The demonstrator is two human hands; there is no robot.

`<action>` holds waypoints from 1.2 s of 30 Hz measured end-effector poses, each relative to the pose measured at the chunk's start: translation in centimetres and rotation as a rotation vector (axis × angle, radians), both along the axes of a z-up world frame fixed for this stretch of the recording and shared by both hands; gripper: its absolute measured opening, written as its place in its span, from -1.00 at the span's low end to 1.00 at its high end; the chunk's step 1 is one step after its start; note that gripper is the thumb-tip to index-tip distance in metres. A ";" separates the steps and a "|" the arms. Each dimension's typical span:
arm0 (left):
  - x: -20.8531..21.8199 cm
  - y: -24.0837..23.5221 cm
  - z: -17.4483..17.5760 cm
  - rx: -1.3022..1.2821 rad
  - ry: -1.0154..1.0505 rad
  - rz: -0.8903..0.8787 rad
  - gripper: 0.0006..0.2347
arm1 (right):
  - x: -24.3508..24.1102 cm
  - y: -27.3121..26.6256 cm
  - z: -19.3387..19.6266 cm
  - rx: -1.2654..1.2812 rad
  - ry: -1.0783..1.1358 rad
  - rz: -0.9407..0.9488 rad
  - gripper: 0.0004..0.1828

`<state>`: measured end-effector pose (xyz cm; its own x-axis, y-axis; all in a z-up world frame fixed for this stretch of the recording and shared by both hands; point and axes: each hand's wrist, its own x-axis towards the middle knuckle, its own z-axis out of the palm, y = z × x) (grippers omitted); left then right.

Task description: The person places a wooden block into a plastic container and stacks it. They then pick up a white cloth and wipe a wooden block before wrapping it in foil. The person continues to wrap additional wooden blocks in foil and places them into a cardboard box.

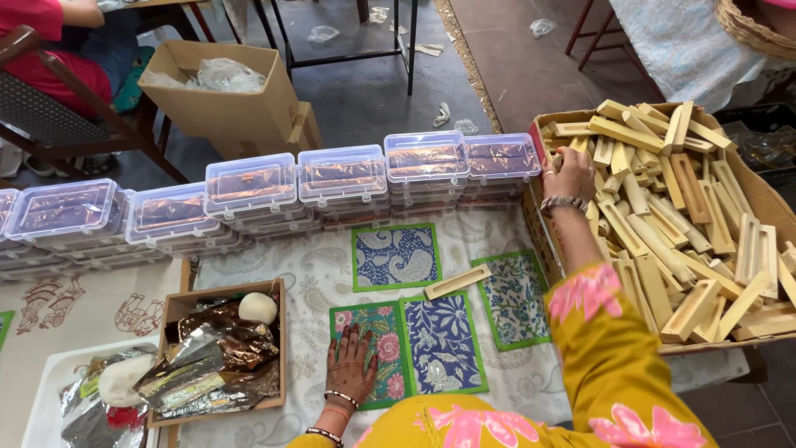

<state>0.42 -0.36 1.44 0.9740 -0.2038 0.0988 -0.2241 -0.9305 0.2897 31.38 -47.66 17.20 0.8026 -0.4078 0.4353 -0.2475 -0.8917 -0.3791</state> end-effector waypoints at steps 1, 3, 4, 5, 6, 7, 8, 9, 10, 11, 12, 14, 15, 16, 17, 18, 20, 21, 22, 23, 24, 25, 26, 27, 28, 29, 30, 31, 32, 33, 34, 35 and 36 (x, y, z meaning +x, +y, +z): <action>-0.1 0.1 -0.2 0.000 0.002 -0.003 -0.53 | -2.3 1.8 1.3 0.000 0.002 -0.003 -0.61; -0.1 0.1 -0.6 0.024 0.044 0.002 -0.51 | -6.6 5.3 3.9 0.035 -0.102 0.035 -0.65; 0.1 0.0 -0.6 0.022 0.044 0.000 -0.51 | -8.3 6.5 3.9 0.032 -0.102 0.033 -0.65; 0.0 0.1 -0.7 0.017 0.021 0.000 -0.52 | -10.2 7.6 3.8 0.010 -0.166 0.086 -0.64; -0.2 0.1 -0.7 0.013 -0.001 0.000 -0.52 | -12.1 8.8 3.6 -0.012 -0.229 0.139 -0.63; -0.3 0.1 -0.7 0.013 0.003 -0.004 -0.52 | -13.0 9.7 2.4 -0.013 -0.224 0.135 -0.63; -0.4 0.1 -0.7 0.017 0.010 0.000 -0.52 | -13.9 10.6 1.3 0.139 -0.166 0.192 -0.64; -0.2 0.1 -0.7 0.023 0.013 0.001 -0.52 | -14.7 11.4 0.2 0.290 -0.112 0.247 -0.63; -0.1 0.1 -0.7 0.023 0.014 -0.006 -0.52 | -14.5 11.8 -2.4 0.290 -0.112 0.240 -0.63; -0.2 0.1 -0.7 0.016 0.002 -0.004 -0.52 | -14.5 12.2 -5.1 0.596 -0.028 0.310 -0.61; -0.3 0.1 -0.6 0.009 -0.010 -0.001 -0.53 | -14.6 12.6 -7.8 0.901 0.056 0.377 -0.59; -0.5 0.0 0.0 0.015 -0.015 -0.005 -0.53 | -15.8 12.6 -10.0 0.904 0.104 0.376 -0.54; -0.3 -0.1 0.3 0.020 -0.027 -0.001 -0.53 | -16.1 12.7 -11.0 0.904 0.148 0.385 -0.50; -0.2 -0.1 0.2 0.021 -0.029 -0.007 -0.53 | -17.0 12.3 -10.5 0.905 0.143 0.380 -0.50; -0.3 -0.1 0.2 0.038 -0.016 -0.003 -0.52 | -18.1 11.9 -10.0 0.715 0.132 0.397 -0.53; -0.4 -0.1 0.1 0.054 -0.002 0.002 -0.52 | -19.2 11.6 -9.6 0.525 0.122 0.411 -0.56; -0.3 0.0 -0.3 0.051 0.001 -0.002 -0.52 | -21.3 10.2 -6.1 0.300 0.038 0.428 -0.64; -0.3 0.1 -0.4 0.044 0.007 0.002 -0.52 | -22.3 9.5 -4.3 0.071 -0.041 0.446 -0.71; -0.2 0.2 -0.4 0.045 0.005 0.002 -0.52 | -23.2 8.5 -2.5 0.071 -0.044 0.445 -0.71; -0.4 0.1 -0.6 0.048 0.011 0.006 -0.53 | -24.4 7.4 -0.8 -0.004 -0.076 0.363 -0.75; -0.5 0.1 -0.7 0.051 0.018 0.009 -0.53 | -25.5 6.3 0.9 -0.079 -0.107 0.280 -0.80; -0.4 0.0 -0.7 0.048 0.016 0.008 -0.53 | -26.2 4.0 1.0 -0.082 -0.109 0.278 -0.80; -0.3 -0.1 -0.6 0.054 0.018 0.010 -0.53 | -26.8 1.8 1.0 -0.163 -0.064 0.155 -0.80; -0.3 0.0 -0.6 0.061 0.022 0.015 -0.52 | -27.4 -0.3 1.0 -0.241 -0.019 0.035 -0.81; -0.2 -0.1 -0.6 0.060 0.020 0.018 -0.52 | -28.4 -1.9 1.4 -0.243 -0.021 0.037 -0.81; -0.3 0.0 -0.6 0.052 0.019 0.019 -0.52 | -29.3 -3.5 1.7 -0.175 0.231 -0.040 -0.80; -0.4 0.0 -0.6 0.043 0.019 0.021 -0.53 | -30.2 -5.0 2.0 -0.106 0.483 -0.120 -0.78; -0.4 0.1 -0.4 0.044 0.019 0.028 -0.53 | -30.8 -5.7 1.7 -0.107 0.483 -0.112 -0.78; -0.5 0.1 -0.3 0.044 0.019 0.024 -0.53 | -31.4 -6.5 1.5 -0.057 0.559 -0.104 -0.75; -0.5 0.0 -0.2 0.042 0.017 0.019 -0.53 | -31.9 -7.3 1.3 -0.009 0.633 -0.098 -0.72; -0.4 0.0 -0.2 0.040 0.016 0.025 -0.53 | -31.6 -7.4 1.4 -0.013 0.632 -0.093 -0.72; -0.5 0.0 -0.2 0.034 0.021 0.021 -0.53 | -31.4 -7.5 1.3 -0.001 0.655 -0.089 -0.69; -0.5 0.1 -0.2 0.028 0.026 0.016 -0.53 | -31.3 -7.5 1.3 0.010 0.678 -0.085 -0.64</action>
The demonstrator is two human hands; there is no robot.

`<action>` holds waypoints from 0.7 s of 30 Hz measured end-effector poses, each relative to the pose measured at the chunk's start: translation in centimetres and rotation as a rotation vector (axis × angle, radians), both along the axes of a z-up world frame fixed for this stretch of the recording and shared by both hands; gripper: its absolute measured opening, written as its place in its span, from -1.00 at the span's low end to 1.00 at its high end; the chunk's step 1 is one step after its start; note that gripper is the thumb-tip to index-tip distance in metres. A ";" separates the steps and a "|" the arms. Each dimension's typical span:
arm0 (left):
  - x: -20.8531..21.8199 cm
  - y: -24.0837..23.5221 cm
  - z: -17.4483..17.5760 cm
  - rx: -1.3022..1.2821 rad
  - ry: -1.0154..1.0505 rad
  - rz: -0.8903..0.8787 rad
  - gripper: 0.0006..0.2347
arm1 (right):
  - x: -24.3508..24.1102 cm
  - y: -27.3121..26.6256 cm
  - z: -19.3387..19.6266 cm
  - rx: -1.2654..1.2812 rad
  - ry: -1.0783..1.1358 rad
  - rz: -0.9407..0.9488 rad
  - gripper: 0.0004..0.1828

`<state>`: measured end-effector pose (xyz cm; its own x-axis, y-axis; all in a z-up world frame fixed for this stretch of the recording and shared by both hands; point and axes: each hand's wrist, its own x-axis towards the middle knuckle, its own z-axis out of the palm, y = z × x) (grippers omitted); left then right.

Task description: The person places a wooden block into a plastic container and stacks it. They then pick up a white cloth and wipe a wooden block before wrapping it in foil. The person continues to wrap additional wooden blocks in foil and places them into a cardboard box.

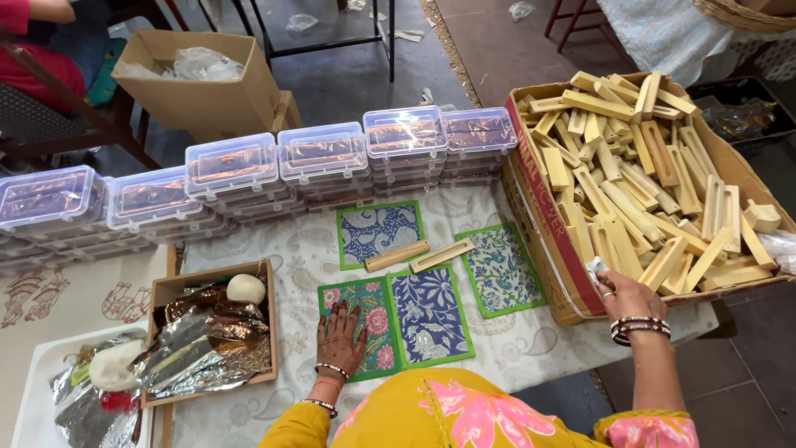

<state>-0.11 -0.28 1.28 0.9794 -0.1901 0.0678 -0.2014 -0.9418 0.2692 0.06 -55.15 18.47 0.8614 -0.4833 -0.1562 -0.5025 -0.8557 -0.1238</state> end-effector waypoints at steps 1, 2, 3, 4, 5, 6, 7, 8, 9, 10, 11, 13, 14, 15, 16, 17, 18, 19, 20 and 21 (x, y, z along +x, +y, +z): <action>0.0 0.0 0.0 0.001 0.001 0.003 -0.53 | 0.2 -0.5 -0.4 0.001 0.001 0.003 -0.64; 0.0 0.1 -0.1 -0.011 -0.018 -0.005 -0.53 | 0.5 -1.0 -0.9 0.012 0.004 0.011 -0.64; 0.1 0.1 -0.2 -0.024 -0.039 -0.012 -0.53 | 0.8 -1.5 -1.3 0.021 0.006 0.021 -0.63; 0.2 0.1 -0.2 -0.024 -0.039 -0.008 -0.53 | 1.1 -1.6 -1.2 0.020 0.006 0.025 -0.63; 0.2 0.1 -0.2 -0.026 -0.037 -0.006 -0.53 | 1.4 -1.7 -1.1 0.023 -0.025 0.027 -0.68; 0.2 0.1 -0.3 -0.027 -0.036 -0.005 -0.53 | 1.8 -1.8 -1.1 0.026 -0.055 0.030 -0.72; 0.1 0.2 -0.4 -0.027 -0.034 0.001 -0.53 | 2.3 -1.3 -0.4 0.026 -0.052 0.036 -0.72; 0.2 0.2 -0.5 -0.005 -0.007 -0.005 -0.53 | 2.7 -0.8 0.2 -0.010 -0.197 0.057 -0.77; 0.1 0.2 -0.6 0.018 0.022 -0.018 -0.53 | 2.9 -0.4 0.7 -0.045 -0.339 0.070 -0.81; 0.1 0.2 -0.7 0.020 0.027 -0.019 -0.53 | 4.0 0.5 0.5 -0.043 -0.334 0.069 -0.81; 0.1 0.2 -0.8 0.016 0.019 -0.019 -0.53 | 5.0 1.4 0.2 -0.080 -0.537 0.168 -0.87; 0.2 0.1 -0.8 0.013 0.012 -0.023 -0.52 | 7.1 4.7 -0.5 -0.119 -0.738 0.263 -0.92; 0.2 0.1 -0.8 0.019 0.014 -0.022 -0.52 | 8.3 7.1 -0.8 -0.095 -0.717 0.323 -0.88; 0.3 0.2 -0.8 0.025 0.015 -0.016 -0.51 | 9.7 9.6 -1.2 -0.070 -0.697 0.389 -0.84; 0.2 0.1 -0.7 0.027 0.015 -0.015 -0.51 | 10.7 11.6 -2.8 -0.069 -0.698 0.389 -0.84; 0.2 0.1 -0.6 0.003 0.004 -0.011 -0.52 | 11.8 13.8 -4.4 -0.119 -0.658 0.506 -0.92; 0.1 0.1 -0.4 -0.020 -0.007 -0.007 -0.52 | 12.9 16.0 -6.0 -0.169 -0.616 0.621 -0.95; 0.1 0.2 -0.4 -0.017 -0.011 0.000 -0.52 | 13.6 17.3 -9.0 -0.166 -0.621 0.626 -0.95; 0.1 0.2 -0.4 -0.021 -0.015 -0.003 -0.52 | 14.4 18.7 -12.0 -0.176 -0.511 0.674 -0.94; 0.1 0.1 -0.4 -0.028 -0.018 -0.008 -0.52 | 15.0 20.0 -15.0 -0.189 -0.399 0.719 -0.91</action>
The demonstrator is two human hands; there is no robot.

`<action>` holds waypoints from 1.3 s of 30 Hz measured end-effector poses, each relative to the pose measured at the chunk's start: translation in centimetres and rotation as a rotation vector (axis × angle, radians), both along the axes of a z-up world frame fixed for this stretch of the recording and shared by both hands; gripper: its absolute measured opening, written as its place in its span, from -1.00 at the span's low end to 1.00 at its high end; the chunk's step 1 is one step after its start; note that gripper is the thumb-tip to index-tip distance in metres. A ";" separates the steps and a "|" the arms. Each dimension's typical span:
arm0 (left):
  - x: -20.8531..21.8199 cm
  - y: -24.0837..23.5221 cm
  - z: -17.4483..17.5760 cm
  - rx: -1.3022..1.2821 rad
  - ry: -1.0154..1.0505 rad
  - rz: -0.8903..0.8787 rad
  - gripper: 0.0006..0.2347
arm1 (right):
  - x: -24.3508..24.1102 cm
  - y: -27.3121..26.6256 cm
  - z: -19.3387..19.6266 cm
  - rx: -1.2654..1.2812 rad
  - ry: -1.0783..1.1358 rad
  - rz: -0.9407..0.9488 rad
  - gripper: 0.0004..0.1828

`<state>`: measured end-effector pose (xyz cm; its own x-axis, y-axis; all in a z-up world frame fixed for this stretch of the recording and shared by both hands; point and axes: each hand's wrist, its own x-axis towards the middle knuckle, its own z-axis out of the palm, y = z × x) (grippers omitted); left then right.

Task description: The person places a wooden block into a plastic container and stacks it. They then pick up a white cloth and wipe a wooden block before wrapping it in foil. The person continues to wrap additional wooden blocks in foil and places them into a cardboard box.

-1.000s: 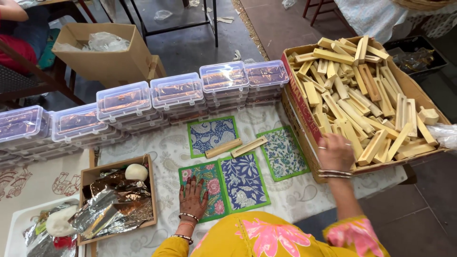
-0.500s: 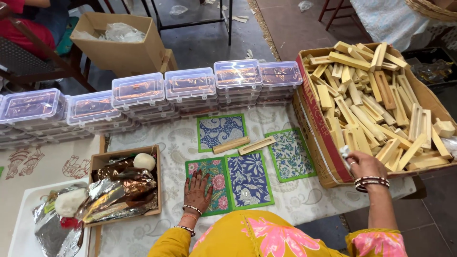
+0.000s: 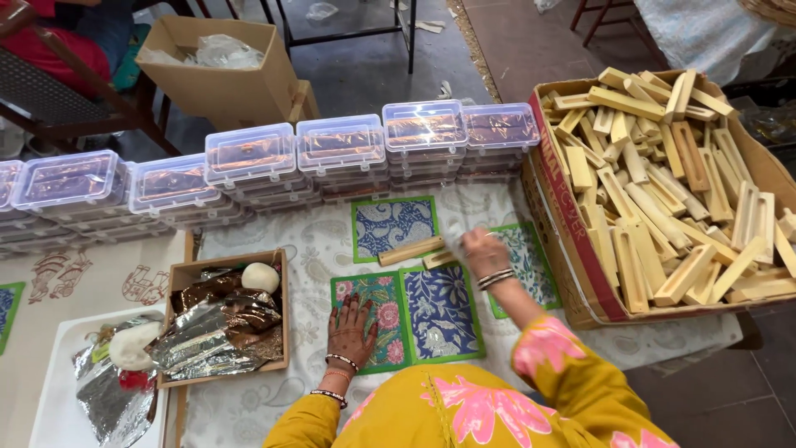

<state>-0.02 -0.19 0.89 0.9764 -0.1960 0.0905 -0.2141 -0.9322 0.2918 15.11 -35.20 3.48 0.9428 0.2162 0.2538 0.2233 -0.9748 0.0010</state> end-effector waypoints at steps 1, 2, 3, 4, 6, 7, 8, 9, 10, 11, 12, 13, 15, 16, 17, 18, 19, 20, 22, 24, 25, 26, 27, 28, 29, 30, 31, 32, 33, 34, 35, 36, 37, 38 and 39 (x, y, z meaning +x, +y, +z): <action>-0.1 0.0 -0.1 0.001 -0.003 0.004 -0.52 | -0.5 1.4 0.0 0.001 -0.003 0.004 -0.91; 0.0 0.0 -0.2 0.003 0.012 0.005 -0.52 | -0.8 2.8 0.1 0.061 0.163 0.045 -0.85; 0.1 0.1 -0.3 0.005 0.028 0.005 -0.52 | -1.1 4.2 0.2 0.121 0.329 0.085 -0.77; 0.1 0.1 -0.2 0.007 0.026 0.010 -0.52 | -1.4 4.7 -0.6 0.122 0.327 0.090 -0.77; 0.1 0.1 -0.1 -0.012 -0.037 -0.009 -0.54 | -2.0 5.4 -2.2 0.065 -0.102 0.276 -0.38; 0.2 0.2 0.0 -0.010 -0.042 -0.007 -0.54 | -1.8 5.2 -2.8 0.065 -0.106 0.278 -0.38; 0.2 0.1 0.0 -0.006 -0.035 -0.011 -0.53 | -1.8 4.8 -3.4 0.064 -0.032 0.247 -0.44; 0.2 0.0 -0.1 -0.001 -0.027 -0.014 -0.53 | -1.7 4.5 -4.0 0.063 0.042 0.215 -0.50; 0.1 0.1 0.0 -0.002 -0.028 -0.014 -0.53 | -1.7 4.2 -4.0 0.063 0.042 0.215 -0.50; 0.0 0.1 0.0 -0.012 -0.027 -0.010 -0.54 | -1.7 4.0 -4.1 0.060 0.084 0.207 -0.54; 0.1 0.1 0.1 -0.024 -0.029 -0.006 -0.54 | -1.6 3.7 -4.0 0.057 0.123 0.200 -0.57; 0.2 0.1 -0.1 -0.025 -0.032 -0.005 -0.54 | -1.7 3.6 -3.6 0.056 0.121 0.200 -0.57; 0.3 0.0 -0.6 -0.021 -0.031 -0.020 -0.53 | -2.1 3.2 -3.0 0.087 0.175 0.190 -0.62; 0.4 -0.3 -0.2 -0.023 -0.030 -0.022 -0.53 | -2.7 3.2 -2.7 0.085 0.176 0.187 -0.62; 0.6 -0.6 0.1 -0.015 -0.002 0.010 -0.53 | -3.4 3.2 -2.4 0.119 0.169 0.248 -0.59; 0.9 -0.9 0.5 -0.006 0.024 0.044 -0.53 | -3.7 3.3 -2.0 0.152 0.158 0.310 -0.57; 1.6 -1.6 1.4 -0.008 0.022 0.043 -0.53 | -4.6 3.9 -1.1 0.150 0.156 0.310 -0.57; 2.0 -2.3 2.2 -0.158 0.088 0.095 -0.55 | -5.6 4.6 -0.2 0.179 0.206 0.392 -0.58; 2.5 -3.7 3.7 -0.308 0.154 0.147 -0.56 | -7.4 6.2 1.3 0.208 0.256 0.475 -0.59; 2.7 -5.3 4.9 -0.630 0.376 0.007 -0.34 | -8.9 7.8 2.7 0.241 0.404 0.603 -0.57; 2.5 -5.6 2.9 -0.630 0.379 0.007 -0.34 | -9.6 8.1 2.5 0.242 0.406 0.603 -0.57; 2.6 -5.9 1.0 -0.636 0.371 -0.061 -0.39 | -10.0 8.4 2.3 0.310 0.352 0.667 -0.59; 2.7 -6.3 -0.9 -0.641 0.364 -0.129 -0.44 | -10.4 8.7 2.2 0.377 0.296 0.730 -0.60; 2.5 -6.3 -2.4 -0.640 0.365 -0.131 -0.44 | -10.5 8.7 1.6 0.378 0.296 0.727 -0.60; 2.4 -6.3 -3.9 -0.699 0.402 -0.103 -0.48 | -10.6 8.6 1.0 0.398 0.279 0.712 -0.62; 2.3 -6.3 -5.4 -0.758 0.436 -0.072 -0.51 | -10.6 8.6 0.5 0.418 0.261 0.701 -0.64; 2.4 -6.3 -7.3 -0.758 0.434 -0.070 -0.51 | -10.5 8.4 0.2 0.418 0.260 0.703 -0.64; 2.1 -6.5 -9.2 -0.847 0.599 -0.010 -0.62 | -10.7 8.1 -0.1 0.488 0.222 0.637 -0.66; 1.8 -6.6 -11.2 -0.932 0.765 0.051 -0.72 | -10.9 7.8 -0.5 0.556 0.184 0.569 -0.69; 1.9 -6.7 -12.2 -0.932 0.763 0.049 -0.72 | -10.8 7.7 -0.5 0.555 0.181 0.569 -0.69; 1.9 -6.7 -13.2 -1.141 0.871 0.160 -0.75 | -10.8 7.6 -0.5 0.624 0.145 0.402 -0.66; 1.9 -6.7 -14.1 -1.348 0.974 0.279 -0.78 | -10.8 7.6 -0.5 0.692 0.110 0.233 -0.63; 1.9 -6.6 -14.0 -1.348 0.973 0.279 -0.78 | -11.2 7.7 -0.4 0.692 0.109 0.234 -0.63; 2.2 -6.4 -13.9 -1.442 1.000 0.352 -0.78 | -11.4 7.8 -0.3 0.695 0.005 0.186 -0.63; 2.5 -6.3 -13.8 -1.535 1.025 0.427 -0.77 | -11.5 7.9 -0.2 0.696 -0.100 0.138 -0.63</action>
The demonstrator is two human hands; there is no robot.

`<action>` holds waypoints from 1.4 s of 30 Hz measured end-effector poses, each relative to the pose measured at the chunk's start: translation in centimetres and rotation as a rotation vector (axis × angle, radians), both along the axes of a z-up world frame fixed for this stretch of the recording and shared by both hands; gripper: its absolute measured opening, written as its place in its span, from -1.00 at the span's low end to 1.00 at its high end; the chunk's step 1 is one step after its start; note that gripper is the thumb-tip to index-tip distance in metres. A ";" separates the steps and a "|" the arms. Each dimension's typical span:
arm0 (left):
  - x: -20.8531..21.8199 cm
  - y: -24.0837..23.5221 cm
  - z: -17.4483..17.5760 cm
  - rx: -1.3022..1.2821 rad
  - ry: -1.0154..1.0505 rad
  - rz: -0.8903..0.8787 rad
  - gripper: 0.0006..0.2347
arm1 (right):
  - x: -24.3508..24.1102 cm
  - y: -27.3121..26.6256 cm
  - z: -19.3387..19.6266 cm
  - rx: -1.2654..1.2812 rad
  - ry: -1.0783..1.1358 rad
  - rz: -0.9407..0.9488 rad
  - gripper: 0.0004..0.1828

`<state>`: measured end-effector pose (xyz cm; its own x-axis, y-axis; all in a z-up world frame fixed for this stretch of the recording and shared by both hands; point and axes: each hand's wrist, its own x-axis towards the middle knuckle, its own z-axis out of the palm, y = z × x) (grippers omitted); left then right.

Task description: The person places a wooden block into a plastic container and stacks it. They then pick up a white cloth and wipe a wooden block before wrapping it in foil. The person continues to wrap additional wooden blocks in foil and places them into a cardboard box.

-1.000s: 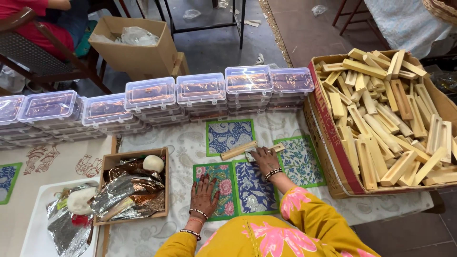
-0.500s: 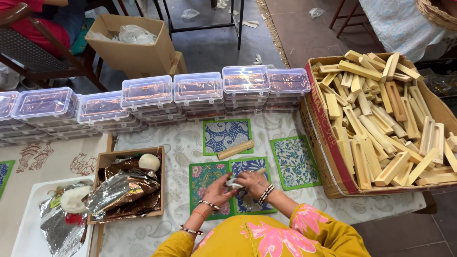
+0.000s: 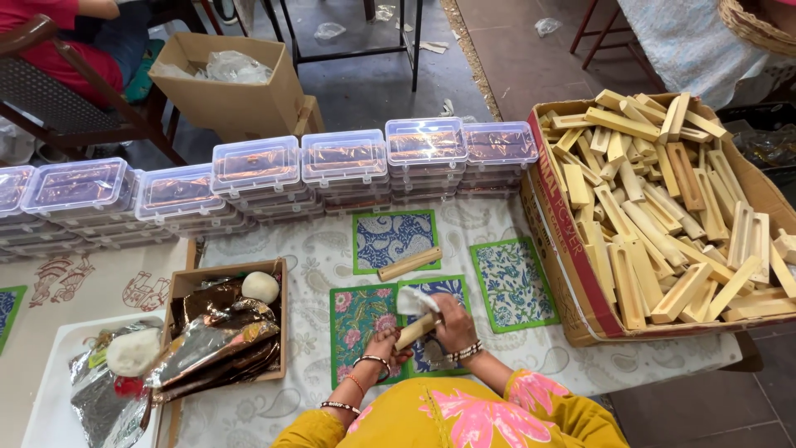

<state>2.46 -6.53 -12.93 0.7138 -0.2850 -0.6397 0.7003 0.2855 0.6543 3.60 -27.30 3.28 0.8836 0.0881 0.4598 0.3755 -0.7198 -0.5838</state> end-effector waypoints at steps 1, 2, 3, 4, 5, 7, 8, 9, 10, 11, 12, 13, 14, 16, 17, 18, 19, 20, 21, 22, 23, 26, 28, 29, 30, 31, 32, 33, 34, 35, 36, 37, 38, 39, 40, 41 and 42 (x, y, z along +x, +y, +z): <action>-0.1 -0.1 0.5 -0.001 0.002 -0.002 -0.77 | -0.7 0.3 -0.3 -0.001 0.002 -0.002 -0.63; -0.1 -0.2 1.0 -0.044 0.104 0.043 -0.78 | -1.5 0.7 -0.7 0.034 0.139 0.089 -0.66; -0.1 -0.3 1.6 -0.087 0.204 0.090 -0.78 | -2.0 1.0 -1.0 0.068 0.275 0.181 -0.67; -0.1 -0.3 0.0 -0.088 0.204 0.089 -0.78 | -2.4 1.1 -1.5 0.066 0.275 0.180 -0.67; -0.3 -0.3 -1.6 -0.053 0.175 0.044 -0.82 | -2.7 1.3 -2.1 -0.100 0.209 0.364 -0.55; -0.3 -0.7 -1.7 -0.021 0.145 0.004 -0.79 | -2.7 1.2 -2.8 -0.268 0.143 0.549 -0.44; 0.0 -1.0 -0.2 -0.078 0.200 0.110 -0.82 | -2.3 0.8 -3.0 -0.353 0.144 0.481 -0.44; -0.1 -1.3 1.2 -0.135 0.257 0.219 -0.79 | -2.2 0.5 -3.3 -0.434 0.147 0.411 -0.43; 0.0 -1.2 1.0 -0.134 0.260 0.219 -0.79 | -1.6 -0.3 -3.1 -0.433 0.149 0.411 -0.43; 0.0 -1.1 0.8 -0.102 0.244 0.189 -0.81 | -1.1 -1.0 -2.9 -0.490 0.236 0.311 -0.45; -0.1 -0.9 0.6 -0.071 0.228 0.159 -0.82 | -0.6 -1.7 -2.7 -0.546 0.321 0.210 -0.48; 0.1 -0.8 0.4 -0.071 0.226 0.157 -0.82 | -0.1 -2.3 -3.4 -0.545 0.321 0.207 -0.48; 0.3 -0.7 0.2 -0.081 0.183 0.144 -0.81 | 0.4 -2.9 -4.2 -0.458 0.336 0.142 -0.51; 0.1 -0.8 0.1 -0.093 0.144 0.126 -0.79 | 0.0 -3.0 -4.8 -0.372 0.355 0.073 -0.54; 0.3 -0.8 0.2 -0.103 0.164 0.102 -0.81 | -0.3 -2.4 -4.7 -0.364 0.331 0.072 -0.49; 0.5 -0.7 0.4 -0.112 0.184 0.077 -0.82 | -0.5 -1.9 -4.6 -0.357 0.307 0.070 -0.43; 0.4 -0.8 1.1 -0.113 0.184 0.077 -0.82 | -1.4 -1.0 -4.2 -0.357 0.307 0.070 -0.43; 0.4 -0.9 1.9 -0.130 0.177 0.004 -0.82 | -2.3 -0.1 -3.7 -0.192 0.290 0.138 -0.51; 0.2 -1.0 2.6 -0.149 0.171 -0.069 -0.82 | -3.3 0.8 -3.3 -0.027 0.274 0.205 -0.55; 0.0 -0.9 2.7 -0.150 0.173 -0.069 -0.82 | -3.3 0.9 -2.2 -0.027 0.276 0.205 -0.55; 0.2 -0.8 2.9 -0.094 0.148 -0.065 -0.83 | -3.0 1.0 -1.0 -0.058 0.175 0.244 -0.54; -0.1 -0.4 2.9 -0.026 0.165 -0.043 -0.83 | -2.0 -0.6 0.4 -0.125 -0.003 0.247 -0.55; -0.1 0.0 2.8 -0.014 0.200 -0.026 -0.82 | -0.6 -2.6 -0.8 -0.163 -0.086 0.208 -0.57; -0.2 0.3 2.7 -0.027 0.146 -0.039 -0.81 | 0.1 -3.7 -2.2 -0.200 -0.049 0.097 -0.59; -0.3 0.6 2.6 -0.039 0.093 -0.052 -0.80 | 0.8 -4.8 -3.7 -0.237 -0.012 -0.015 -0.60; -0.2 1.0 3.2 -0.040 0.094 -0.054 -0.80 | 1.1 -5.0 -3.7 -0.237 -0.011 -0.016 -0.60; -0.2 1.4 3.7 -0.114 0.109 -0.092 -0.78 | 1.4 -5.1 -3.6 -0.220 0.066 -0.091 -0.62; 0.1 1.9 4.3 -0.187 0.122 -0.129 -0.76 | 1.9 -5.2 -3.6 -0.202 0.141 -0.162 -0.65; 0.4 1.9 4.3 -0.187 0.120 -0.128 -0.76 | 1.3 -3.8 -1.4 -0.202 0.140 -0.161 -0.65; 0.7 2.0 4.3 -0.154 0.110 -0.132 -0.76 | 0.6 -2.4 0.7 -0.098 0.092 -0.092 -0.62; 0.9 2.1 4.2 -0.120 0.100 -0.136 -0.75 | 0.0 -1.0 2.9 0.006 0.044 -0.022 -0.59; 1.3 1.6 3.9 -0.120 0.102 -0.138 -0.75 | -0.7 0.1 3.7 0.007 0.046 -0.024 -0.59; 1.6 1.1 3.6 -0.105 0.062 -0.103 -0.75 | -1.3 1.2 4.5 0.025 0.028 0.109 -0.54; 2.1 0.7 3.3 -0.090 0.021 -0.068 -0.74 | -1.8 2.4 5.3 0.043 0.009 0.241 -0.48; 2.2 0.5 3.4 -0.088 0.020 -0.069 -0.74 | -1.4 2.4 4.7 0.045 0.009 0.240 -0.48; 2.3 0.4 3.5 -0.042 -0.063 -0.100 -0.73 | -1.0 2.4 4.1 0.030 0.042 0.291 -0.49; 2.5 0.4 3.7 0.004 -0.146 -0.130 -0.72 | -0.5 2.5 3.5 0.015 0.075 0.342 -0.49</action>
